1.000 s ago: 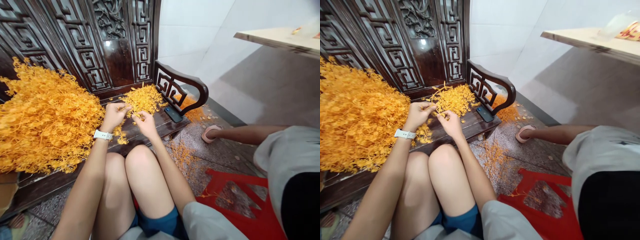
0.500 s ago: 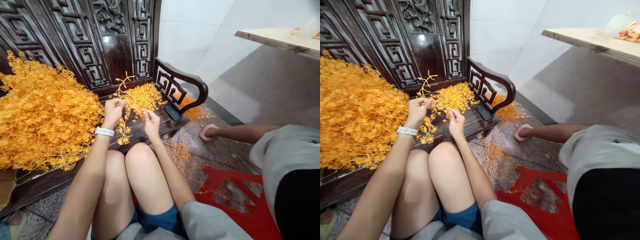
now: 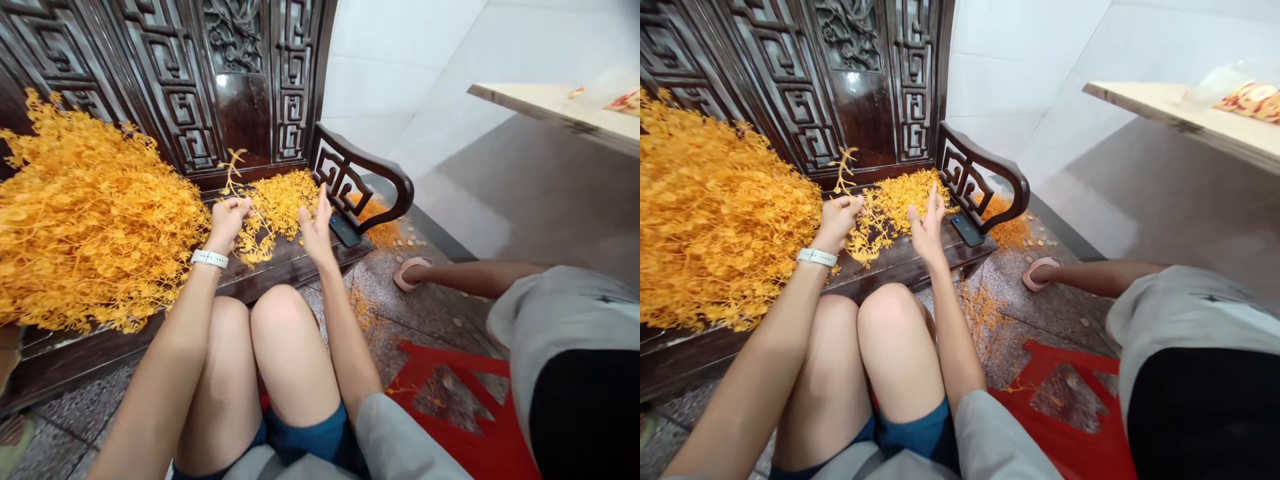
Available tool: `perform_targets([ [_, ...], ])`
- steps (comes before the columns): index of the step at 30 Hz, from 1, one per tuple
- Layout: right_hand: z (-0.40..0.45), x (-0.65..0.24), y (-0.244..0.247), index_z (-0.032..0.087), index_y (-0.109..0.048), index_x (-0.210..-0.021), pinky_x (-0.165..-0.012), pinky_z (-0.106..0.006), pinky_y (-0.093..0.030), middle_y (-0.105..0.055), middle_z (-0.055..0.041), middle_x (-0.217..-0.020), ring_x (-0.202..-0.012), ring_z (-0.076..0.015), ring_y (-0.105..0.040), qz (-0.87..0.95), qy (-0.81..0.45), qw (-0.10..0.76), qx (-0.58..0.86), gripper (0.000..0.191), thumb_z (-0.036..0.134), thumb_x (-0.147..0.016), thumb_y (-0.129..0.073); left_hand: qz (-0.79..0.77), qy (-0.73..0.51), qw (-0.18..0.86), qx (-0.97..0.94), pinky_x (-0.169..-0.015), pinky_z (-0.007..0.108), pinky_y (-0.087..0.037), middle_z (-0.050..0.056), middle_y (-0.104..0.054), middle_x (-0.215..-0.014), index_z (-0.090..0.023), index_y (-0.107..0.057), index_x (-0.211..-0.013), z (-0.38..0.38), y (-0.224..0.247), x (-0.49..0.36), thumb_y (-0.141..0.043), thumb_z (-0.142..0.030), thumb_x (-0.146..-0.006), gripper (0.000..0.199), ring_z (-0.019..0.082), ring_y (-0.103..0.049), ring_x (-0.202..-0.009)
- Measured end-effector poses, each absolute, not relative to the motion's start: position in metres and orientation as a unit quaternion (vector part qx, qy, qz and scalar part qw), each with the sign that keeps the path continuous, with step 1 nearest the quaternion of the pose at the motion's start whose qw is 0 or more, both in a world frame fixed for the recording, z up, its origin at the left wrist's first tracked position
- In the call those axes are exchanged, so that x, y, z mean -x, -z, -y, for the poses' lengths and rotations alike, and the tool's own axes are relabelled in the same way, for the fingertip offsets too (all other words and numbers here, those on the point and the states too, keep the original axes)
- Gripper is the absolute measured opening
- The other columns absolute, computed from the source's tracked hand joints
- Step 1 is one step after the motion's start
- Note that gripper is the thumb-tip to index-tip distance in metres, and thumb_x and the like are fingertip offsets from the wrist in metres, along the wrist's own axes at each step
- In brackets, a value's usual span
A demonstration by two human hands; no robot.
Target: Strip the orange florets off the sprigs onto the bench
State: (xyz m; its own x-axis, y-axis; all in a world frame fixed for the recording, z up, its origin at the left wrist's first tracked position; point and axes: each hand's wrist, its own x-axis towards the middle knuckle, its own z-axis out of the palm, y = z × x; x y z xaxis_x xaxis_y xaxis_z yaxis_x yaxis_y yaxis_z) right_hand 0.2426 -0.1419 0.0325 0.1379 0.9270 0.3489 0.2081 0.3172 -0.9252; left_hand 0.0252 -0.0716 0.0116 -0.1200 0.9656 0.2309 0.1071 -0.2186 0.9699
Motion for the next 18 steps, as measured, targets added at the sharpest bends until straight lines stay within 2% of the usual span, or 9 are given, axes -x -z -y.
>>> perform_targets([
  [2,0.127,-0.239,-0.004,0.03,-0.06,-0.151,-0.116,-0.053,-0.053,-0.052,-0.0163,-0.162,-0.149,-0.0334,-0.051,0.571,-0.338,0.556,0.501,0.084,0.088,-0.089,-0.062,-0.478,-0.565,0.421,-0.525,-0.056,0.026,-0.032,0.006,-0.073,-0.072,-0.018,-0.07,-0.073,0.079,-0.017,-0.032,-0.079,-0.054,-0.086,0.04,0.012,-0.043,-0.057],
  [4,0.123,-0.234,0.014,0.027,-0.059,-0.149,-0.106,-0.047,-0.058,-0.058,-0.0176,-0.156,-0.133,-0.0301,-0.063,0.549,-0.416,0.545,0.478,0.089,0.093,-0.089,-0.056,-0.443,-0.537,0.454,-0.557,-0.054,0.026,-0.029,0.006,-0.074,-0.073,-0.017,-0.074,-0.075,0.086,-0.023,-0.039,-0.085,-0.059,-0.081,0.044,0.012,-0.042,-0.056],
  [6,0.123,-0.228,0.019,0.024,-0.06,-0.143,-0.09,-0.038,-0.06,-0.069,-0.0147,-0.136,-0.107,-0.0231,-0.07,0.525,-0.472,0.544,0.453,0.088,0.094,-0.089,-0.053,-0.409,-0.501,0.468,-0.603,-0.053,0.026,-0.027,0.004,-0.07,-0.067,-0.016,-0.077,-0.074,0.092,-0.028,-0.044,-0.088,-0.061,-0.078,0.047,0.011,-0.041,-0.055],
  [9,0.121,-0.225,0.013,0.022,-0.065,-0.118,-0.073,-0.03,-0.051,-0.068,-0.0036,-0.098,-0.08,-0.0157,-0.061,0.54,-0.434,0.575,0.434,0.069,0.085,-0.09,-0.064,-0.384,-0.443,0.453,-0.671,-0.055,0.026,-0.029,0.002,-0.064,-0.059,-0.015,-0.078,-0.07,0.096,-0.032,-0.048,-0.086,-0.059,-0.081,0.046,0.012,-0.042,-0.054],
  [12,0.119,-0.229,0.004,0.021,-0.062,-0.091,-0.074,-0.03,-0.044,-0.058,0.0012,-0.08,-0.074,-0.0138,-0.051,0.608,-0.332,0.583,0.425,0.053,0.073,-0.098,-0.064,-0.399,-0.432,0.417,-0.693,-0.058,0.027,-0.033,0.003,-0.064,-0.059,-0.015,-0.076,-0.066,0.094,-0.03,-0.051,-0.08,-0.049,-0.085,0.039,0.013,-0.046,-0.055],
  [14,0.125,-0.228,-0.003,0.021,-0.058,-0.084,-0.075,-0.03,-0.042,-0.054,0.0017,-0.076,-0.072,-0.014,-0.048,0.644,-0.297,0.564,0.423,0.052,0.069,-0.104,-0.057,-0.424,-0.469,0.41,-0.657,-0.061,0.027,-0.037,0.004,-0.067,-0.062,-0.015,-0.073,-0.063,0.09,-0.027,-0.052,-0.077,-0.036,-0.085,0.03,0.014,-0.052,-0.058],
  [16,0.141,-0.224,-0.015,0.021,-0.055,-0.082,-0.073,-0.03,-0.041,-0.053,0.0012,-0.075,-0.071,-0.0144,-0.047,0.677,-0.313,0.533,0.398,0.053,0.068,-0.107,-0.053,-0.457,-0.513,0.402,-0.606,-0.064,0.026,-0.041,0.005,-0.07,-0.065,-0.015,-0.072,-0.064,0.082,-0.023,-0.052,-0.074,-0.023,-0.083,0.021,0.016,-0.058,-0.062],
  [18,0.164,-0.219,-0.033,0.02,-0.057,-0.082,-0.072,-0.03,-0.043,-0.057,-0.0005,-0.077,-0.071,-0.0143,-0.051,0.722,-0.385,0.484,0.312,0.052,0.065,-0.109,-0.052,-0.507,-0.558,0.355,-0.553,-0.066,0.026,-0.042,0.004,-0.07,-0.067,-0.015,-0.072,-0.066,0.073,-0.019,-0.049,-0.071,-0.013,-0.082,0.016,0.016,-0.061,-0.066],
])
